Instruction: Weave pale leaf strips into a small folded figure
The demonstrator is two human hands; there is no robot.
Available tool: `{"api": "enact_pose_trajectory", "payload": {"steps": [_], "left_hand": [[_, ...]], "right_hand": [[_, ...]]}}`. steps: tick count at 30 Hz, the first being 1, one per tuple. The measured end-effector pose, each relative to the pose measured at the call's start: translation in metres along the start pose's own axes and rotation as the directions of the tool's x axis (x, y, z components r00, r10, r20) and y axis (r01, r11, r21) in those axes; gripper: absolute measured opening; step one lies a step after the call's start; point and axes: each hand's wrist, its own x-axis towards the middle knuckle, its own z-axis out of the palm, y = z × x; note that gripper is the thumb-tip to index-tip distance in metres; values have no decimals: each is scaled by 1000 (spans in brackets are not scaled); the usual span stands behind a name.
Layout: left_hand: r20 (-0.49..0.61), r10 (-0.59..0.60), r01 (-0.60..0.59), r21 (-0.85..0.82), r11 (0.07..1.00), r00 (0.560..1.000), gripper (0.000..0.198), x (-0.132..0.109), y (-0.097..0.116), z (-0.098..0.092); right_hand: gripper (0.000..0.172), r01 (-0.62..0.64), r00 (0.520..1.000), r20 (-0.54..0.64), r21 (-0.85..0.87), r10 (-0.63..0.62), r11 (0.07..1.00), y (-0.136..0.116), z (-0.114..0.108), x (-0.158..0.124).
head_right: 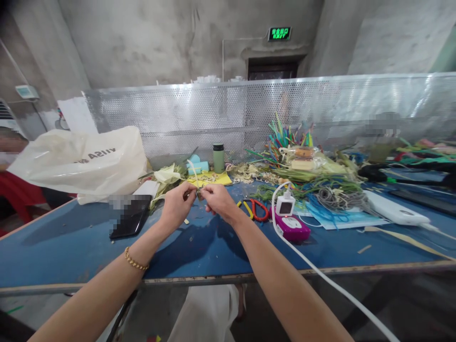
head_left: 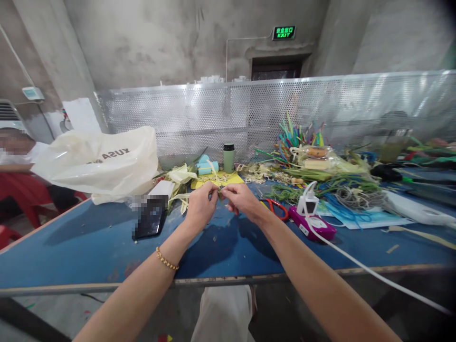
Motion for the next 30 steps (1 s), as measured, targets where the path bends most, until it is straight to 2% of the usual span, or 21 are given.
{"api": "enact_pose_trajectory", "payload": {"steps": [4,7,10,12,15,18,23,26,30], "left_hand": [[6,20,-20,1,1000,1000,15,1,-2,-1],[37,42,-43,19,999,998,14,2,-3,0],[65,22,-23,25,999,998,13,2,-5,2],[82,-27,28,-11,1000,996,13,3,-5,1],[122,-108,123,-121,985,987,14,5,-8,-1],[149,-136,171,-262,950,979,17,8,-11,-2],[177,-216,277,-507,816,960,18,8,-11,0],[198,-268,333,-568,752,943,18,7,-7,0],[200,-333,385,-587,713,921,19,7,-3,-2]], "right_hand": [[9,-24,1000,-7,89,25,996,-1,-3,-1],[6,-11,999,-42,-50,9,999,0,-6,0],[6,106,991,-59,-240,-123,965,3,-9,3],[10,195,977,-32,-289,-213,937,5,-10,5],[11,256,964,3,-263,-264,930,6,-12,6],[11,255,966,6,-202,-259,946,4,-13,5],[14,227,974,8,-93,-227,970,-1,-12,1],[15,216,976,9,-64,-215,974,-2,-12,0],[17,222,974,-23,-95,-225,970,0,-12,1]]}}
